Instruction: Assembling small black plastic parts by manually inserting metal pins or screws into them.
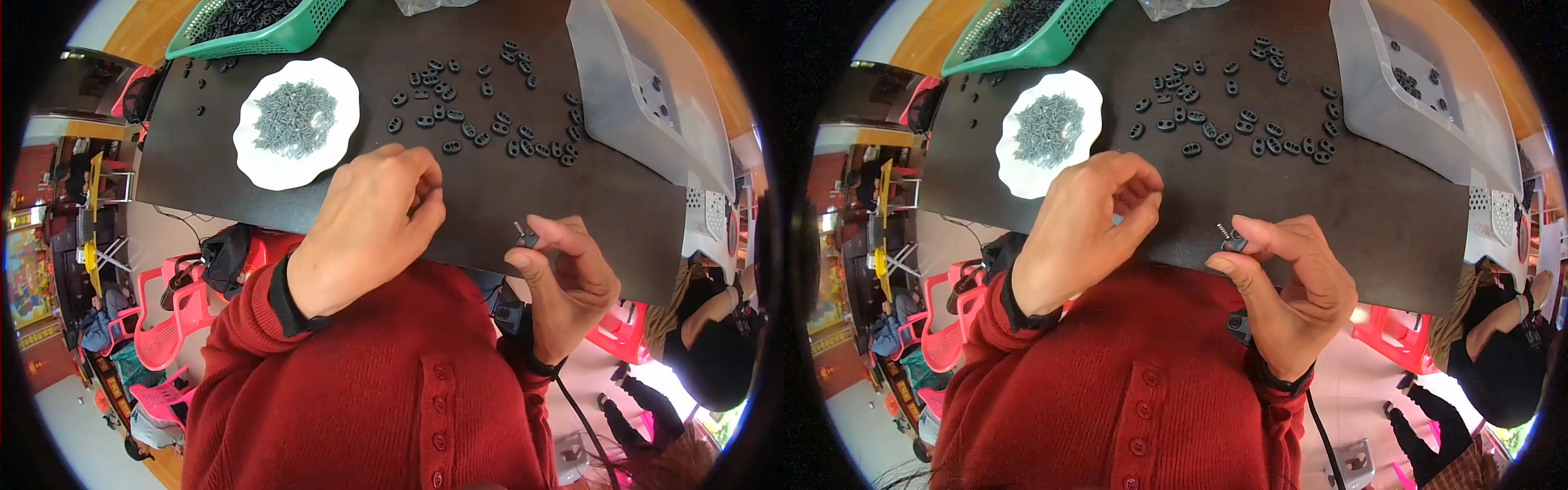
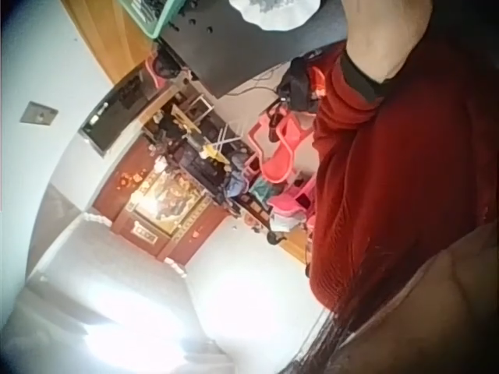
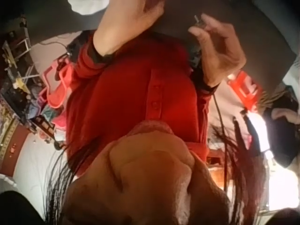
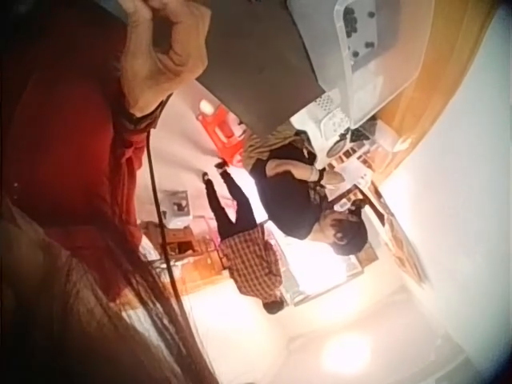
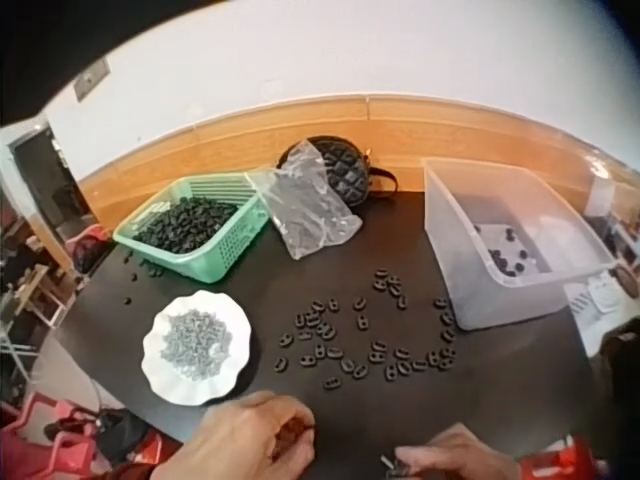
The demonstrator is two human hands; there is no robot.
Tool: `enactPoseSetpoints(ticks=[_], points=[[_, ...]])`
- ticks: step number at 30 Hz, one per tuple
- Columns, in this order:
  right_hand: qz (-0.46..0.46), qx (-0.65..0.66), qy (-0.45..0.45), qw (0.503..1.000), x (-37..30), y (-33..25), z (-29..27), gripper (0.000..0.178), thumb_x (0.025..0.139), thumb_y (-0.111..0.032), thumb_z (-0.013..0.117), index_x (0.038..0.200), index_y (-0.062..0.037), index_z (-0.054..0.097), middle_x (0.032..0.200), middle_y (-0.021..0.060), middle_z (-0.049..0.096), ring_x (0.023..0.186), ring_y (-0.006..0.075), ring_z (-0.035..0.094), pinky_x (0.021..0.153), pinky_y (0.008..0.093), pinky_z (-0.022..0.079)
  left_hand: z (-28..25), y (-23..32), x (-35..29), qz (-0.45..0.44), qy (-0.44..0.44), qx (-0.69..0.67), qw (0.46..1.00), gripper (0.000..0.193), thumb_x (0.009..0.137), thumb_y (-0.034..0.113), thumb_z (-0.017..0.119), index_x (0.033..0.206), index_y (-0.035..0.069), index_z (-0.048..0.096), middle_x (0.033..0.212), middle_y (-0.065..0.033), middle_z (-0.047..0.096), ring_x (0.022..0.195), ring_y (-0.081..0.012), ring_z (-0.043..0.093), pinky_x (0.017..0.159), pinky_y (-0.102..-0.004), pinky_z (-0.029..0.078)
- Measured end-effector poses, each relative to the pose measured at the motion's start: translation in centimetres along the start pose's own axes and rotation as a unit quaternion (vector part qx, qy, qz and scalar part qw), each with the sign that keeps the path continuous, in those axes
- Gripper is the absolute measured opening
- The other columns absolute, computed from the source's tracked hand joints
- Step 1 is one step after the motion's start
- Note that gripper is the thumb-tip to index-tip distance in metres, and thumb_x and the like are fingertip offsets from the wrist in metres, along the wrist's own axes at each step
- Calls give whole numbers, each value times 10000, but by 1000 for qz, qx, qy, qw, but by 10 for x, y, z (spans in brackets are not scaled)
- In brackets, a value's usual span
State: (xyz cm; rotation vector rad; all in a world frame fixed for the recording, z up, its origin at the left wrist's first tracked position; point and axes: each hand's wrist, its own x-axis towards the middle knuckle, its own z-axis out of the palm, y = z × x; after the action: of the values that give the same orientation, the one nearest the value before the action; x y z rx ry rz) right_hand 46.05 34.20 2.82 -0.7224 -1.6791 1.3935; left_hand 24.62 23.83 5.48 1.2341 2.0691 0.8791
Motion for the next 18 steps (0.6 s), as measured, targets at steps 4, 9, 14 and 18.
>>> enactPoseSetpoints(ticks=[4,9,14,18], points=[[2,-2,4,1000,0,5,-46,395,747,99,940,1121,13,842,855,55,750,822,163,647,782,303,498,43,22,30,50,55,169,983,240,949,92,800,1141,-38,736,1011,-206,767,889,-359,781,791,-435,614],[32,24,4,999,0,9,-105,384,760,94,932,1123,3,846,848,54,749,822,163,650,794,306,504,111,39,73,51,79,255,962,289,925,134,856,1135,-26,739,1024,-213,758,940,-410,763,816,-503,596],[32,29,11,999,3,16,-132,372,767,93,927,1118,1,846,841,54,748,817,164,652,799,310,507,143,39,93,44,68,287,955,294,888,162,896,1079,3,738,1030,-201,757,981,-431,747,826,-522,580],[31,11,13,999,7,18,-142,364,774,91,927,1117,4,845,846,59,752,815,166,655,799,311,510,150,32,103,62,64,296,951,263,888,176,901,1011,9,741,976,-193,763,956,-437,749,821,-533,577]])
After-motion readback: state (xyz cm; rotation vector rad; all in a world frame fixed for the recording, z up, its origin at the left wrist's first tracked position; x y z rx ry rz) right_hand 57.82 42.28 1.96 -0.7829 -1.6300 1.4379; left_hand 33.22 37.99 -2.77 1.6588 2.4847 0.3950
